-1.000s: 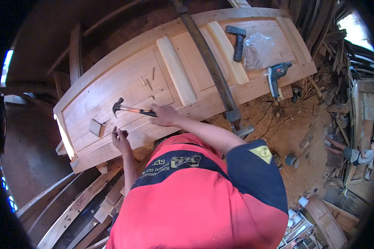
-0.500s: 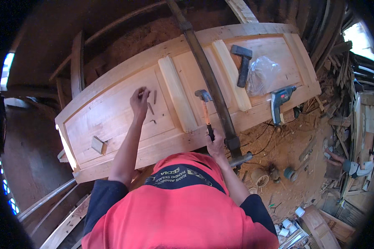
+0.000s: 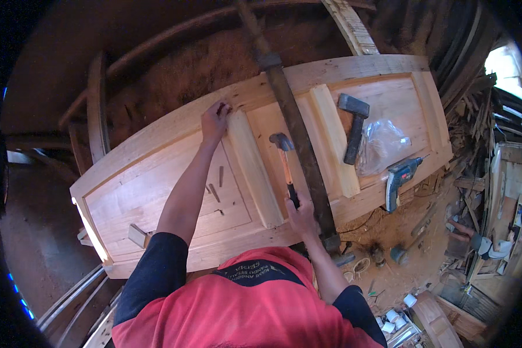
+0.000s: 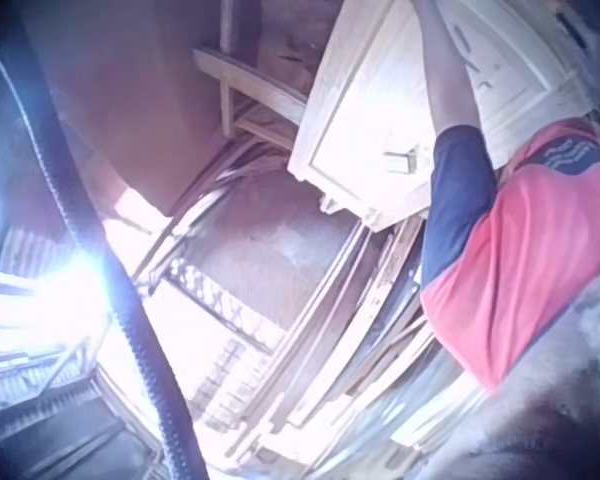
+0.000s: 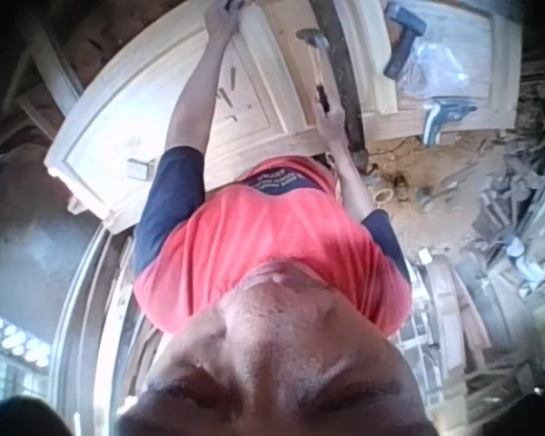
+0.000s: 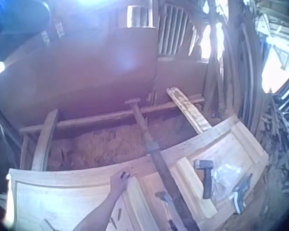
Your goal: The person assembles a wooden door by aligning panels, securing them with a large bar clamp, hammering wooden dowels into pre-drilled holes using a hammer, and pre-drilling additional holes with a power drill.
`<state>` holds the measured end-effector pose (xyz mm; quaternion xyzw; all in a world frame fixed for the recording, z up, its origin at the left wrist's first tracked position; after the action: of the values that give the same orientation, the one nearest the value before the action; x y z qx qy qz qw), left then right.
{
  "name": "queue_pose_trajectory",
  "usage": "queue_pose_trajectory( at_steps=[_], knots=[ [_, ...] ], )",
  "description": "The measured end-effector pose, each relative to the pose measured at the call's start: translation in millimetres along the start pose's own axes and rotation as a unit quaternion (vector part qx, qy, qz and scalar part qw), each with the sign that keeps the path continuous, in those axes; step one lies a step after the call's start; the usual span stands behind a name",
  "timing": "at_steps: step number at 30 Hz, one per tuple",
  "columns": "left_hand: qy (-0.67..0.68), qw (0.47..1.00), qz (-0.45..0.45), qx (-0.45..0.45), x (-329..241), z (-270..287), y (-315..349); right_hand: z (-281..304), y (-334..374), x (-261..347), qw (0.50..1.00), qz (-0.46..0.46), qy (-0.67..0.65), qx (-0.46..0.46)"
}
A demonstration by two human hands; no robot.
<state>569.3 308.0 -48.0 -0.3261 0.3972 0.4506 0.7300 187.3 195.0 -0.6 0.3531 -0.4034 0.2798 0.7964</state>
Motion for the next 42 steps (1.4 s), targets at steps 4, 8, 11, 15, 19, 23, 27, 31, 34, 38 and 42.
queue_pose_trajectory(
  at_steps=[4,8,11,15,19,23,27,31,34,38,42],
  knots=[
    [-0.099,0.990,-0.092,0.033,-9.6,-1.3,6.0,-21.2,-30.3,10.5,1.000,0.002,0.008,0.021],
    [-0.164,0.969,-0.172,0.070,-18.1,-5.1,7.6,-39.7,-54.0,33.9,0.997,0.068,-0.005,0.020],
    [-0.183,0.968,-0.135,0.109,-12.6,-4.1,0.5,-48.3,-66.9,61.0,0.994,0.112,0.008,0.009],
    [-0.172,0.972,-0.105,0.118,-16.0,-3.6,-4.9,-50.9,-83.3,102.3,0.991,0.128,-0.001,0.023],
    [-0.218,0.967,-0.050,0.125,-15.1,-7.0,-6.1,-47.3,-89.3,133.2,0.982,0.188,0.006,0.034],
    [-0.220,0.967,-0.039,0.119,-12.7,-4.7,-8.3,-51.7,-95.0,133.3,0.974,0.224,0.022,0.009],
    [-0.251,0.953,-0.046,0.160,-6.9,-8.0,-9.6,-63.9,-105.4,128.7,0.973,0.199,0.108,0.042],
    [-0.234,0.965,-0.039,0.113,-5.5,-3.7,-7.8,-50.3,-96.4,145.5,0.982,0.180,0.048,0.036],
    [-0.183,0.978,-0.038,0.096,-4.4,-0.1,-2.9,-35.6,-84.0,166.5,0.961,0.273,-0.027,-0.031],
    [-0.026,0.999,-0.029,-0.014,0.5,34.2,26.5,-41.3,-85.2,162.4,0.934,0.338,0.061,-0.102],
    [-0.120,0.992,-0.032,-0.033,6.3,76.8,99.9,-65.5,-106.2,108.9,0.976,0.026,0.194,0.093]
  ],
)
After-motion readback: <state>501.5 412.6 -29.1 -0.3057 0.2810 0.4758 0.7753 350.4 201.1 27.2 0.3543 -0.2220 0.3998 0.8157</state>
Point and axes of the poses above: each hand's wrist, its own y-axis away from the middle knuckle, its own z-axis out of the back of the hand, x = y × z, the point moved 7 cm from there along -y, towards the middle knuckle, and after that the axes turned 3 degrees about x, right-handed, at the moved point
